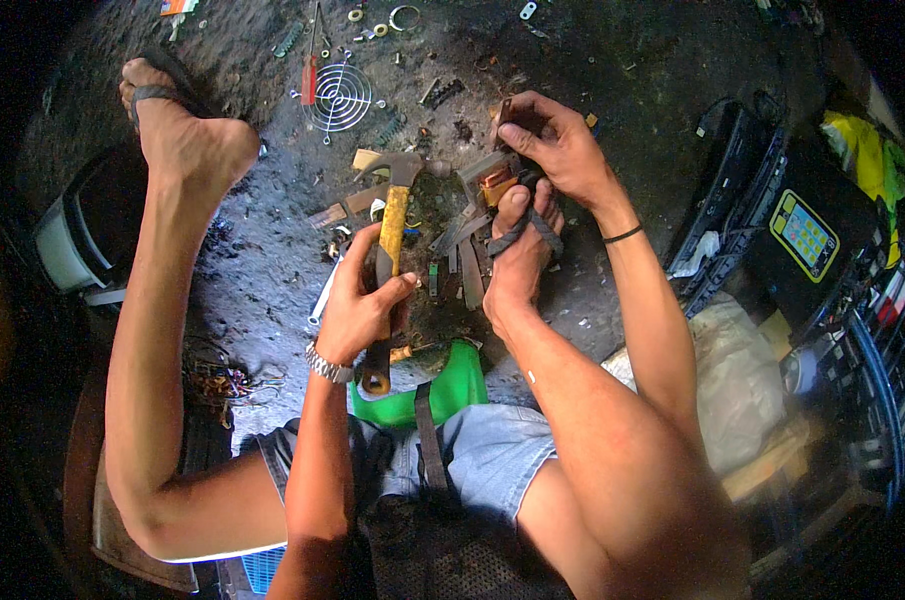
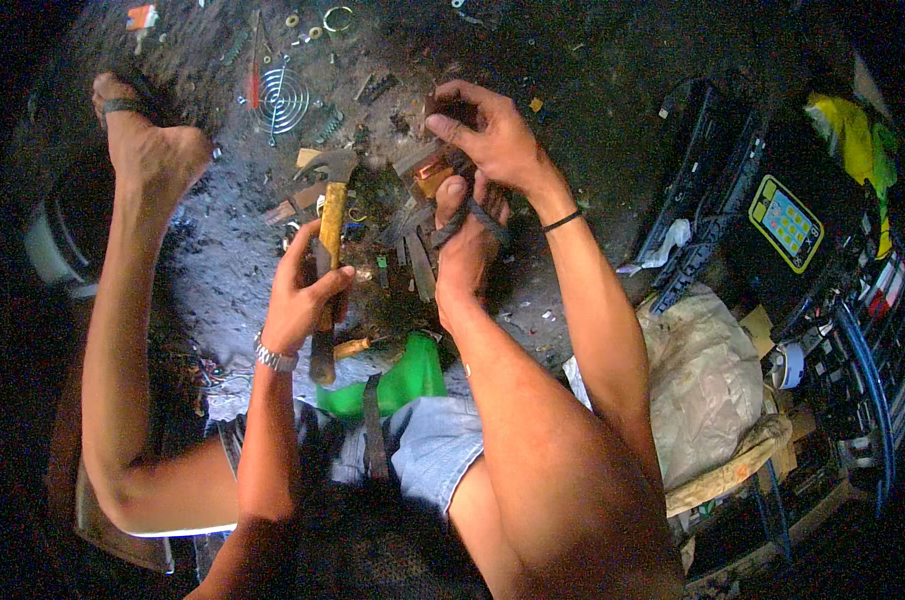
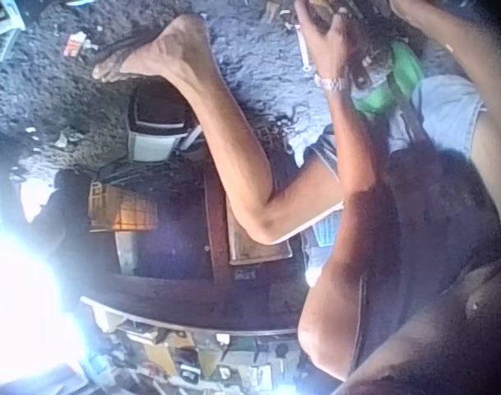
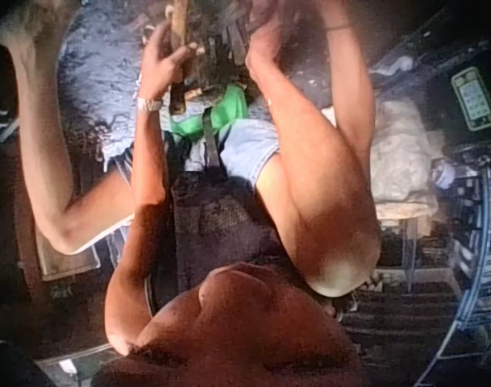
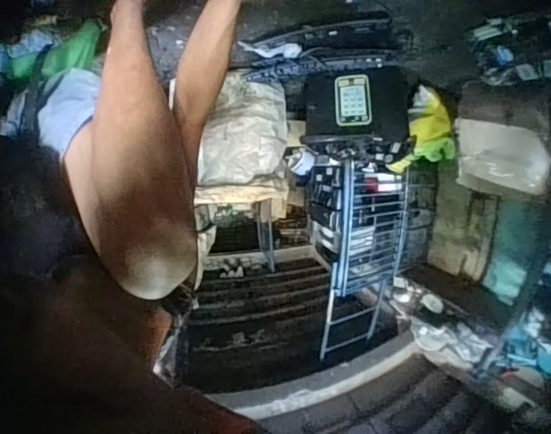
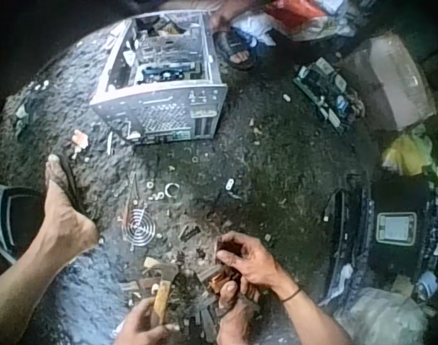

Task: The person sits on the floor and uses a hammer and pliers to disassemble and manipulate a small yellow electronic component. They repeatedly strike the component with the hammer and use pliers to adjust or remove parts.

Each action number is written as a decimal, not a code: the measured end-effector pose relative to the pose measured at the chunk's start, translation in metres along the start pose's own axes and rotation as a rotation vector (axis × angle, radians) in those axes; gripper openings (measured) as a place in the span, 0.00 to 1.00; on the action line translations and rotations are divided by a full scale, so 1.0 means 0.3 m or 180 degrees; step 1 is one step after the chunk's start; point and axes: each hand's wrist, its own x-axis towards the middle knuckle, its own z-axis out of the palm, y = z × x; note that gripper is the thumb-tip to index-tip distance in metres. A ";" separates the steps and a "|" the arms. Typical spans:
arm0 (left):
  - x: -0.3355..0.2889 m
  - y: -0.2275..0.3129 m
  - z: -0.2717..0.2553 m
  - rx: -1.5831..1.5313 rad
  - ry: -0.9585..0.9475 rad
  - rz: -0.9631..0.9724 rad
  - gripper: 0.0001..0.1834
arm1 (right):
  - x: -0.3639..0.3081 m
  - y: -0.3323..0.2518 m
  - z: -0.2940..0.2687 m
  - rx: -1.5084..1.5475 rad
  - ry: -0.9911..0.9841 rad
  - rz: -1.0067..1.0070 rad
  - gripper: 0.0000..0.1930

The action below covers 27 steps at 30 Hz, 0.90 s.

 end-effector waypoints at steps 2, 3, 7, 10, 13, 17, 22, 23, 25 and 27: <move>-0.075 -0.002 0.004 0.0067 0.0313 0.0097 0.38 | 0.031 -0.043 0.048 -0.0035 -0.0262 -0.0001 0.14; -0.088 -0.063 -0.002 0.0437 0.0542 0.0522 0.40 | 0.038 -0.068 0.067 -0.0152 -0.0526 0.0040 0.13; -0.053 0.047 0.023 0.1415 0.0517 0.1693 0.46 | 0.005 -0.042 0.001 -0.0422 -0.0479 0.0008 0.15; -0.103 0.107 0.018 0.1578 0.0608 0.1682 0.46 | 0.004 -0.048 0.014 -0.0583 -0.0562 0.0282 0.15; -0.106 0.132 -0.002 0.1456 0.0680 0.2120 0.47 | 0.007 -0.078 0.030 -0.0775 -0.0528 0.0361 0.15; -0.119 0.206 -0.018 0.1369 0.0645 0.2451 0.45 | -0.011 -0.087 0.049 -0.1015 -0.0269 -0.0094 0.16; -0.151 0.289 0.019 0.1180 0.0303 0.2414 0.46 | -0.026 -0.087 0.058 -0.1094 -0.0086 -0.0304 0.17; -0.146 0.297 0.022 0.1328 0.0219 0.2424 0.46 | -0.025 -0.086 0.058 -0.1063 -0.0084 -0.0267 0.17; -0.147 0.313 0.026 0.1423 -0.0103 0.2023 0.46 | -0.026 -0.082 0.067 -0.1277 0.0103 -0.0561 0.17; -0.153 0.325 0.030 0.1390 -0.0303 0.1869 0.45 | -0.024 -0.066 0.062 -0.1345 0.0139 -0.0574 0.16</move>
